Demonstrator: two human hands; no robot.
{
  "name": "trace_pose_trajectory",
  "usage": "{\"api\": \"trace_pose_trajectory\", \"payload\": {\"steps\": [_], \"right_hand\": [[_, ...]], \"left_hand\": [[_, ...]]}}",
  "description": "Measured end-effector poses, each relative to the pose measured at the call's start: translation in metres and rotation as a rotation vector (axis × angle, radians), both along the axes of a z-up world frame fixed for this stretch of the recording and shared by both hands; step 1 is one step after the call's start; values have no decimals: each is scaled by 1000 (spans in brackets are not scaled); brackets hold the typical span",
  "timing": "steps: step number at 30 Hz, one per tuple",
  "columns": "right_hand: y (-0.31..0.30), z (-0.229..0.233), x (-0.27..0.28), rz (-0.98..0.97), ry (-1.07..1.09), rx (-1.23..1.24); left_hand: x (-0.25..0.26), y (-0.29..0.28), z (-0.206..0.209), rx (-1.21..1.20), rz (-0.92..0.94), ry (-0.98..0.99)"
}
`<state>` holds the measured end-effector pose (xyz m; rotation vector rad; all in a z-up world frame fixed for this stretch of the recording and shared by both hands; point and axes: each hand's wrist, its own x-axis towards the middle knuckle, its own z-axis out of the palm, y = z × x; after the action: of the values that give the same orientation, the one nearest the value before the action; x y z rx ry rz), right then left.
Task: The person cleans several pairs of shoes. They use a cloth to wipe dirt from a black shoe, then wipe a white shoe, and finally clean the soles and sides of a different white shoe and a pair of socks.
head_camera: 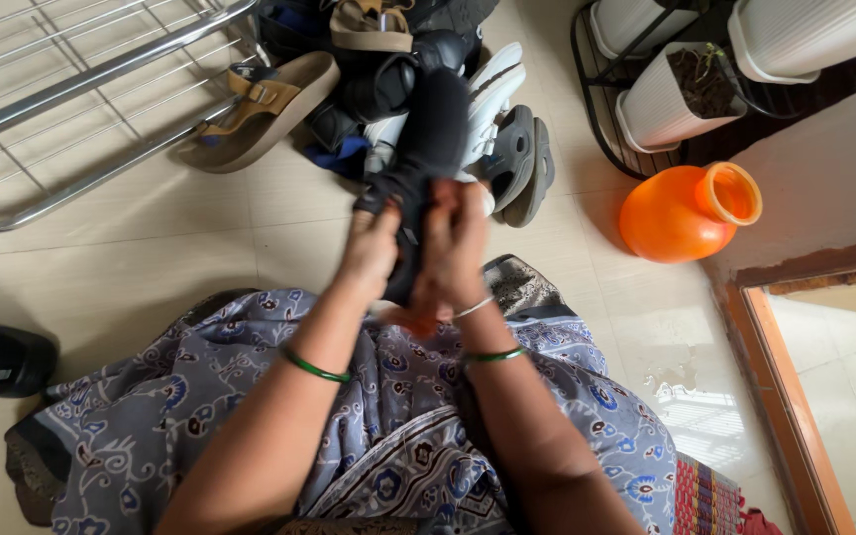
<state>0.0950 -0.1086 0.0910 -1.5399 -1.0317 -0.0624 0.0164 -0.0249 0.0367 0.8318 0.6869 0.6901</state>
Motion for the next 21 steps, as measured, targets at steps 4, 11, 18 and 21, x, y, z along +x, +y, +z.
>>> {"api": "trace_pose_trajectory", "payload": {"steps": [4,11,18,21], "right_hand": [[-6,10,6,-111,-61,24],[-11,3,-52,171,-182,-183],[-10,23,-43,80,-371,-208],[-14,33,-34,34,-387,-161]], "left_hand": [[12,-12,-14,113,-58,158],[-29,43,28,-72,204,-65],[0,13,-14,52,126,-247],[9,4,-29,121,23,-257]]}}
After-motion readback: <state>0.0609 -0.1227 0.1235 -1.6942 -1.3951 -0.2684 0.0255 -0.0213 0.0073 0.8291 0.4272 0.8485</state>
